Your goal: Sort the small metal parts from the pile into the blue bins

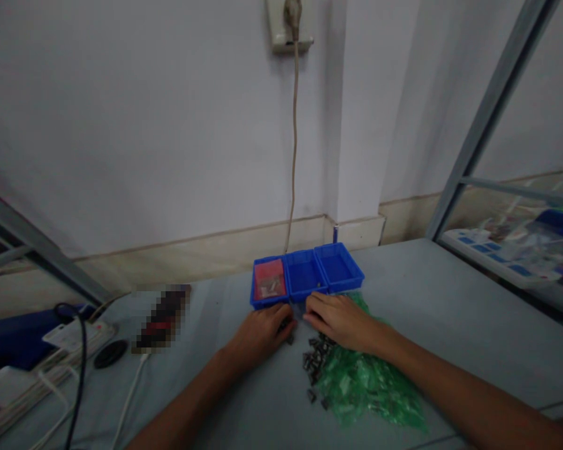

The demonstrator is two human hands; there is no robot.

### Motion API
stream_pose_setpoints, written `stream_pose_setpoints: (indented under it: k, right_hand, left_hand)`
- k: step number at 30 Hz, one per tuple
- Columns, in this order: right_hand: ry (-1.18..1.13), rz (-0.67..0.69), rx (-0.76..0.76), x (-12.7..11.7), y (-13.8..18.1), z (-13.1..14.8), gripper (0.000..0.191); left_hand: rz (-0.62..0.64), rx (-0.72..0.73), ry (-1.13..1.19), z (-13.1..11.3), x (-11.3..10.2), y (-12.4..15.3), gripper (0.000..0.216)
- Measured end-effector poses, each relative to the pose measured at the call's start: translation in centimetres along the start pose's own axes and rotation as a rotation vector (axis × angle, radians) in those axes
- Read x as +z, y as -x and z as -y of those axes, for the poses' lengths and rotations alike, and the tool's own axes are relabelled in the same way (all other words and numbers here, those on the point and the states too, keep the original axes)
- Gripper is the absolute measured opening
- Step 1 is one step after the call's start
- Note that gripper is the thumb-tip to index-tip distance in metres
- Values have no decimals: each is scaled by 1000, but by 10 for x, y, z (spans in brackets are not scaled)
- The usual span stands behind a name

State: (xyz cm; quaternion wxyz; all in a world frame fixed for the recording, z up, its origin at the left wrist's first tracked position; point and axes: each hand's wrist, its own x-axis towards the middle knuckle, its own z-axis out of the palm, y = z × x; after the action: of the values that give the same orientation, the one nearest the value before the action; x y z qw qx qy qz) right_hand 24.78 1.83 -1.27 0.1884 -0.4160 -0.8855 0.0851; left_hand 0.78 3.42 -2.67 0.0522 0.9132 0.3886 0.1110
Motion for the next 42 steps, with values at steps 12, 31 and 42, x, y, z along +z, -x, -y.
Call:
stream_pose_setpoints:
  k: [12,31,42]
  right_hand:
    - [-675,-320,165,-2,-7,0,18]
    - [-953,-413,151,-10,-12,-9,15]
    - [-1214,-434,295,-9,-15,-6,25]
  left_hand:
    - [3,-18,7,0,0,0,16]
    - [8,6,31,0,-2,0,12]
    - [6,4,20,0,-1,0,15]
